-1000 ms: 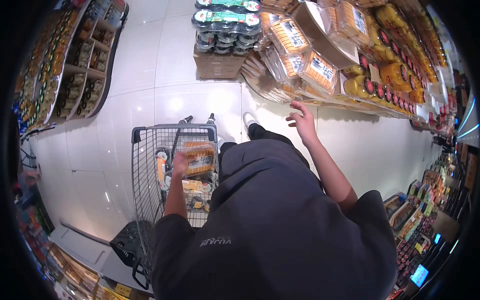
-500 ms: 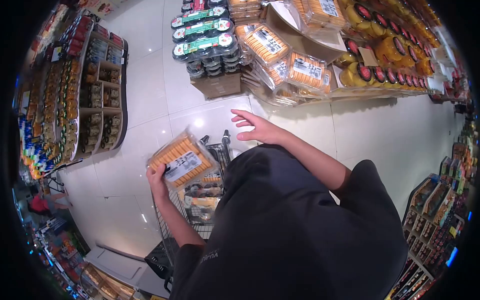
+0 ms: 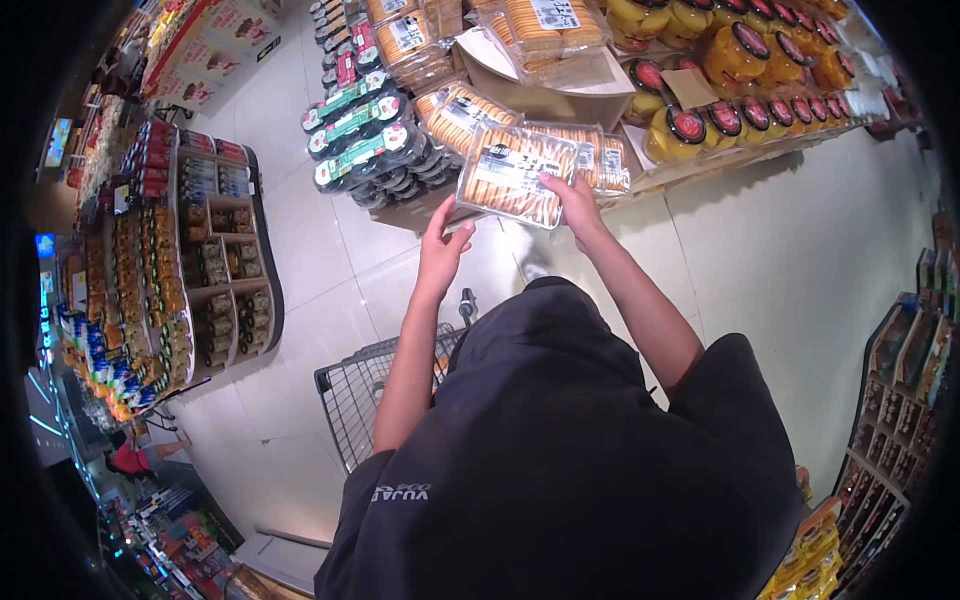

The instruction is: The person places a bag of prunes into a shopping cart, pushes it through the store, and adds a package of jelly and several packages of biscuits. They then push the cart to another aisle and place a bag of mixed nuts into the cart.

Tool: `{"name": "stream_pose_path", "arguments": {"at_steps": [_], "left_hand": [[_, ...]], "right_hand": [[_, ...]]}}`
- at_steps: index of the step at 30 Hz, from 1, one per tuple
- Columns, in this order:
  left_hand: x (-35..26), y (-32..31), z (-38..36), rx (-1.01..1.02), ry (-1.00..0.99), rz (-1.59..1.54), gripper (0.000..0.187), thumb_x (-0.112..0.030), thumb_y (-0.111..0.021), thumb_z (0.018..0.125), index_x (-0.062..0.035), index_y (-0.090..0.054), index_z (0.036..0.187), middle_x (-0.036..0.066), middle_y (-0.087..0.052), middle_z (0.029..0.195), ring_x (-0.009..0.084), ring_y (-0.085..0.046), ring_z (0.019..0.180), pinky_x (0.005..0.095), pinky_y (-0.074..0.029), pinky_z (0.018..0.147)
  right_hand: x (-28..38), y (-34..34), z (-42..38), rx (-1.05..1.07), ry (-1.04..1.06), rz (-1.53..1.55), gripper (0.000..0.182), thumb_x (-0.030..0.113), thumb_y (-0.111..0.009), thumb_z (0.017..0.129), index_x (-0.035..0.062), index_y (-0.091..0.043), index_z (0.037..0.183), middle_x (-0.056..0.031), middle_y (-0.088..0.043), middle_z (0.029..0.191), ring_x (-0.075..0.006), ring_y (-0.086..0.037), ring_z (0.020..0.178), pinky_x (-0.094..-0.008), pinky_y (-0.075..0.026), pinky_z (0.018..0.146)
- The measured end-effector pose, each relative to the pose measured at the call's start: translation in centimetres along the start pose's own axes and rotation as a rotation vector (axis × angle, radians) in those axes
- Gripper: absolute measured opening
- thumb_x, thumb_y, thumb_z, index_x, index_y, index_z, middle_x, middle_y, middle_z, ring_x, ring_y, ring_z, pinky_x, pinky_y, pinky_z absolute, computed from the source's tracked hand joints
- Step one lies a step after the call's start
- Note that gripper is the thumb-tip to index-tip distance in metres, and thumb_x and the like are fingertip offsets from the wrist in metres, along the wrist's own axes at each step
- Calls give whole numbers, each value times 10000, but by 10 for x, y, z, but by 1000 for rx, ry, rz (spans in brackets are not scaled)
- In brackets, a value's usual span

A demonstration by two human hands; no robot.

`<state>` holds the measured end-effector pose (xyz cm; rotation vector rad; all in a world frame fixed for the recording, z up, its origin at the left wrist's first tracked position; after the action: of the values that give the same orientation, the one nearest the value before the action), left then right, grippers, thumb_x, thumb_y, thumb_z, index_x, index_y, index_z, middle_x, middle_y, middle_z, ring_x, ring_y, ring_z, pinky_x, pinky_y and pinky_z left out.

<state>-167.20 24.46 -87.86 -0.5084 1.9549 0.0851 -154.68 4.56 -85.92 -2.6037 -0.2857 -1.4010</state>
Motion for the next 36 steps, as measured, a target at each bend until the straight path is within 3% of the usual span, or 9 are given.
{"name": "stream_pose_path", "arguments": {"at_steps": [7, 11, 15, 18, 22, 25, 30, 34, 36], "left_hand": [[50, 85, -45, -430, -50, 3, 206, -133, -583, 916, 33, -633, 1027, 87, -668, 869, 139, -610, 775, 261, -489, 740], [112, 172, -133, -740, -25, -28, 172, -132, -553, 934, 22, -626, 960, 62, -614, 739, 99, -558, 638, 234, -472, 605], [205, 219, -248, -1091, 141, -225, 153, -122, -528, 938, 1, -614, 909, 39, -582, 689, 85, -528, 582, 202, -429, 515], [242, 217, -318, -1310, 263, -302, 173, -145, -509, 940, -19, -612, 882, 20, -569, 661, 67, -502, 530, 195, -396, 474], [313, 205, -354, -1336, 346, -408, 174, -155, -530, 922, -22, -619, 853, 23, -571, 646, 70, -492, 501, 195, -390, 466], [377, 200, -354, -1243, 452, -379, 195, -182, -577, 871, -1, -622, 813, 66, -595, 681, 117, -528, 544, 251, -438, 513], [372, 229, -313, -1041, 585, 255, 283, -213, -636, 784, 44, -630, 903, 168, -648, 821, 280, -624, 769, 372, -492, 746], [417, 270, -281, -976, 522, 340, 423, -203, -686, 750, 67, -601, 1064, 242, -626, 1036, 362, -593, 982, 416, -448, 893], [434, 285, -262, -886, 488, 433, 525, -257, -724, 706, 88, -584, 1076, 275, -596, 1101, 385, -565, 1062, 417, -427, 940]], "right_hand": [[5, 11, 85, -95, 150, -113, 575, 304, -718, 787, -52, -496, 1180, -160, -637, 1042, -214, -616, 939, -302, -470, 839], [10, 1, 97, -155, 30, -116, 543, 382, -704, 784, -37, -549, 1093, -142, -639, 911, -193, -647, 739, -302, -498, 575], [9, 37, 141, -310, 195, -675, 737, 598, -621, 749, -81, -640, 1035, -294, -635, 1017, -345, -632, 972, -405, -471, 851], [45, 16, 108, -296, 67, -1135, 864, 700, -504, 755, -82, -624, 1101, -317, -588, 1138, -415, -557, 1115, -435, -393, 975], [64, 9, 100, -357, 29, -1427, 864, 739, -426, 765, -31, -651, 1087, -270, -596, 1168, -404, -547, 1140, -448, -403, 969], [52, 19, 101, -313, -8, -1290, 816, 721, -382, 800, 1, -672, 1051, -242, -641, 1085, -385, -586, 1066, -456, -425, 912], [90, -1, -6, -700, 416, -1174, 526, 529, -460, 875, 73, -709, 959, -173, -683, 875, -332, -641, 841, -429, -459, 745], [29, 5, -48, -460, 523, -1325, 331, 319, -489, 884, 69, -705, 867, -147, -664, 743, -239, -633, 653, -363, -461, 624], [-20, -7, -84, -261, 537, -1510, 305, 316, -570, 849, 38, -663, 765, -188, -596, 634, -330, -597, 554, -404, -436, 527]]}}
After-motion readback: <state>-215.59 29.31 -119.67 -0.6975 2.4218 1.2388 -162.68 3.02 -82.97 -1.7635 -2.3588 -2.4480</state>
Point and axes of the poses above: each hand's wrist, its own z-axis towards the middle knuckle, its own y-axis out of the back of the hand, x = y × z, the point moved 9 cm from there along z, towards the middle knuckle
